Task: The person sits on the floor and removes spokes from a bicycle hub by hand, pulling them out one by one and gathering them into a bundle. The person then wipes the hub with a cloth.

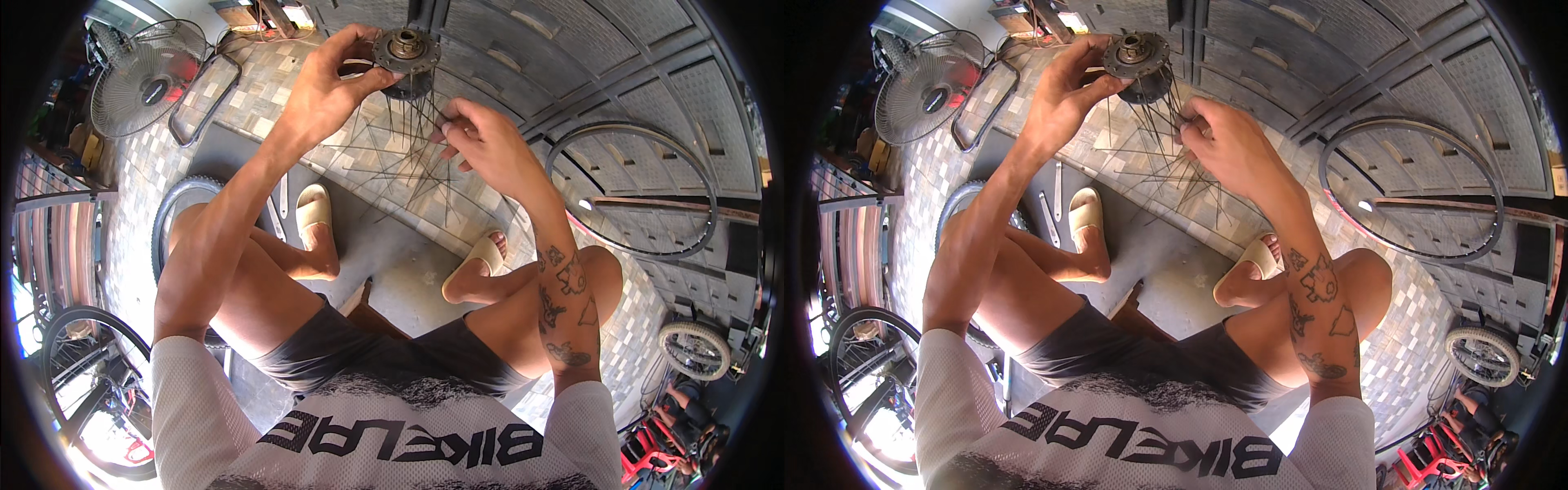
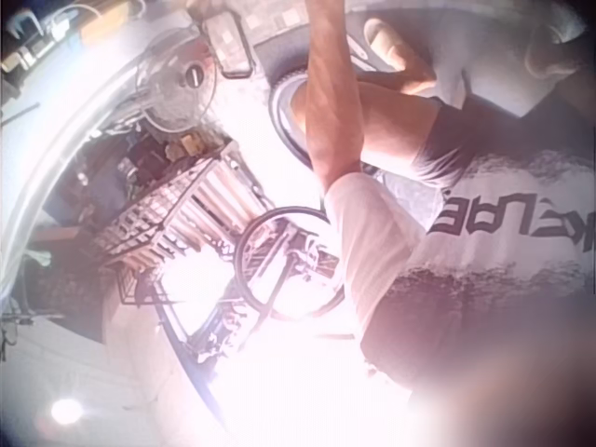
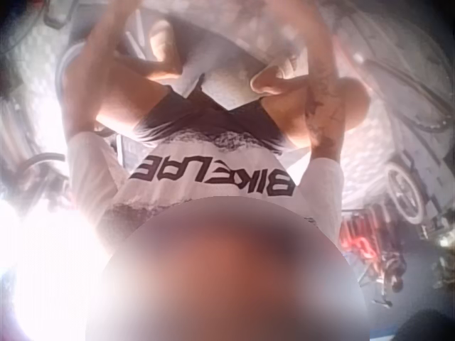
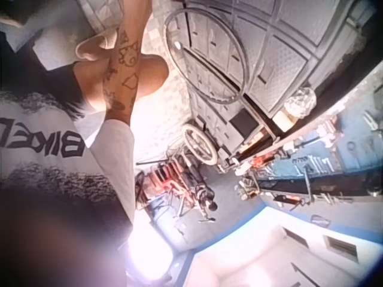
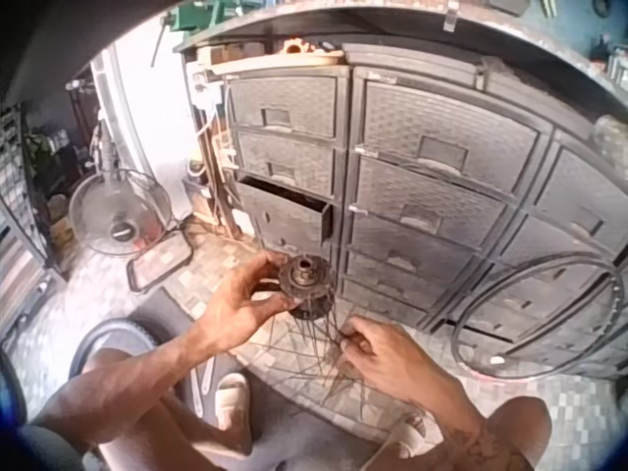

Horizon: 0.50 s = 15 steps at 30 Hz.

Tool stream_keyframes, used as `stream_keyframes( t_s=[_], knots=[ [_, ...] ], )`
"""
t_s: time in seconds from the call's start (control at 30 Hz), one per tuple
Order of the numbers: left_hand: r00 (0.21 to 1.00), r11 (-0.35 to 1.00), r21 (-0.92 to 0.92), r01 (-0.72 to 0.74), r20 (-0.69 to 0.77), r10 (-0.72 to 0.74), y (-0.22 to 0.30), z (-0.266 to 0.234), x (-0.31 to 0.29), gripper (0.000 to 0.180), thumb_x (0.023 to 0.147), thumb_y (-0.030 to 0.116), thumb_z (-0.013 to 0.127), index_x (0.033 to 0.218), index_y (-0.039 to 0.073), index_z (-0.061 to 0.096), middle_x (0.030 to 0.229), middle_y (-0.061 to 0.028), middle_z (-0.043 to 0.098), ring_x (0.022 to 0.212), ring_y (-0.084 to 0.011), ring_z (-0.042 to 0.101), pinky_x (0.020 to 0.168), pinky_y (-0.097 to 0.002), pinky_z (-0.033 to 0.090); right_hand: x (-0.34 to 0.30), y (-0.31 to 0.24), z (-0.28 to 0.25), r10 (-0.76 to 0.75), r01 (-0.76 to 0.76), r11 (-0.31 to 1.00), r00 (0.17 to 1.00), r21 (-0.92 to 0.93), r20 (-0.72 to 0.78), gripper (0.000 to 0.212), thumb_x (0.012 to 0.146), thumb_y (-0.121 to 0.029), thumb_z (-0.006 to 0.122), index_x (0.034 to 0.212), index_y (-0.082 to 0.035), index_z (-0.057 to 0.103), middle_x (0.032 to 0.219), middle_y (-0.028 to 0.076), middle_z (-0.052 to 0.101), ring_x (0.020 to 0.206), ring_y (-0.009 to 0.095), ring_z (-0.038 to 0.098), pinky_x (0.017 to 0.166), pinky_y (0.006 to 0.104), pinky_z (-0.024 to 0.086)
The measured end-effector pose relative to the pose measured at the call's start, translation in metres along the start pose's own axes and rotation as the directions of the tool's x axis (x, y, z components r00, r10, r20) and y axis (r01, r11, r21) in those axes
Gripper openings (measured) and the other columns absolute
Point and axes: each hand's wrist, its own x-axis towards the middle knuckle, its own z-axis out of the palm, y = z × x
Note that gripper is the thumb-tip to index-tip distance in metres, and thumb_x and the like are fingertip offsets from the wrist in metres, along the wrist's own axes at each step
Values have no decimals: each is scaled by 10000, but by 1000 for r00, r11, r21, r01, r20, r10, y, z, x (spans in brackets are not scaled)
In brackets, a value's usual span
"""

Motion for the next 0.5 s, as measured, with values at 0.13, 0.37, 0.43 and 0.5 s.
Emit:
stream_keyframes(
  t_s=[0.13,0.37,0.43,0.5],
  knots=[
    [998,990,127,-66,24,63,-1,-6,1,442,962,11,766,1377,-9,613,1272,-110,715,1256,-197,651,1095,-377,533,-6,0,-14,149,-165,985,957,45,247,181,1067,-127,583,1170,10,640,935,79,758,808,147,740,650,307,588],
    [995,996,3,95,28,-95,8,-8,0,428,978,18,745,1384,-3,615,1249,-91,729,1216,-171,649,1077,-355,506,-6,31,-11,19,12,971,992,-237,127,229,1040,-180,691,980,41,690,870,128,723,759,193,696,697,367,536],
    [997,996,-46,78,23,-77,13,-7,-1,420,986,24,739,1387,2,614,1256,-88,728,1198,-161,647,1060,-338,499,-1,42,-1,-84,87,942,996,-325,21,266,1040,-211,704,967,45,704,874,163,718,763,245,691,716,397,526],
    [997,994,-83,73,16,-72,17,-4,-3,416,992,32,737,1388,3,611,1256,-88,728,1190,-156,646,1052,-330,497,7,48,16,-235,205,899,971,-387,-31,302,1045,-249,704,975,44,719,884,195,716,776,301,682,738,421,520]
  ],
)
